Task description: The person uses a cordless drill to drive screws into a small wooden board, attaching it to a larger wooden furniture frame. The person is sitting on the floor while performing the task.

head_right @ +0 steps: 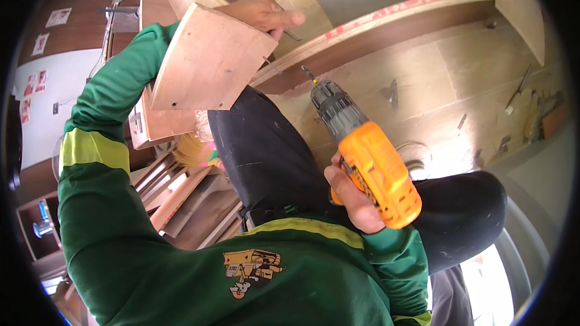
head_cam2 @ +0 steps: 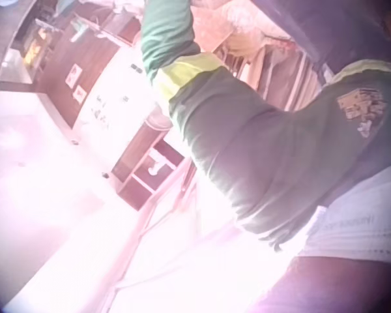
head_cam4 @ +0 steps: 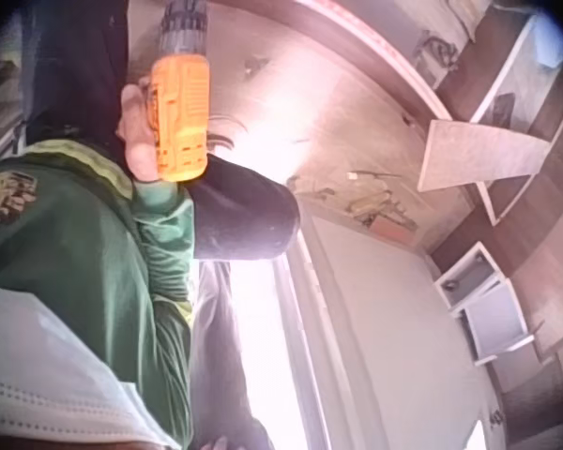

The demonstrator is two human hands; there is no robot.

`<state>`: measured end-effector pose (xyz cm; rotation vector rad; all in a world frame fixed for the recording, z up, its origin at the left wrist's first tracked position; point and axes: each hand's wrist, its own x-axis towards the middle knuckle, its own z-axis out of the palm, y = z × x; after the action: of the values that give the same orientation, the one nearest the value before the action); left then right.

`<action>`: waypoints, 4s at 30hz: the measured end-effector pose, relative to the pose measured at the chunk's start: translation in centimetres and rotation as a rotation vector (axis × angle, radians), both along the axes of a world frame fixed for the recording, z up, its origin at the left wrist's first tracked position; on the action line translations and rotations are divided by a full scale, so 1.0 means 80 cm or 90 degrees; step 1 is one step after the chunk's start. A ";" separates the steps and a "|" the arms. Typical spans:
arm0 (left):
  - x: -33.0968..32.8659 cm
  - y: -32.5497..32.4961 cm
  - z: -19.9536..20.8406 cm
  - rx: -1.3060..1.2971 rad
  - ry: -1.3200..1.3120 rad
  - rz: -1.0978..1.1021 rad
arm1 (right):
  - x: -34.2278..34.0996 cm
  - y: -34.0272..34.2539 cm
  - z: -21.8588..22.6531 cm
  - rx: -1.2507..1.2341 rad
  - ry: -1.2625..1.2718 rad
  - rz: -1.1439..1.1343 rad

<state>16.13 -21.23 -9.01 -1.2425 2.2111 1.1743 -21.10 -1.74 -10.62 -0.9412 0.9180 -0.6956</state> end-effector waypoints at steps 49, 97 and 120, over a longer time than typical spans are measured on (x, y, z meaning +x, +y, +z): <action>0.017 0.038 0.103 -0.167 0.061 -0.050 | 0.011 -0.015 -0.020 -0.075 -0.003 -0.081; -0.067 0.051 0.050 0.281 0.090 0.794 | 0.030 0.031 -0.083 -0.361 0.325 -0.006; -0.064 0.045 0.050 0.325 0.101 0.760 | 0.026 0.031 -0.082 -0.602 0.400 0.060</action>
<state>11.05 -17.67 -5.02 -2.2950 0.9395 2.0775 -19.04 0.75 -17.20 -2.1120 1.0788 -0.7722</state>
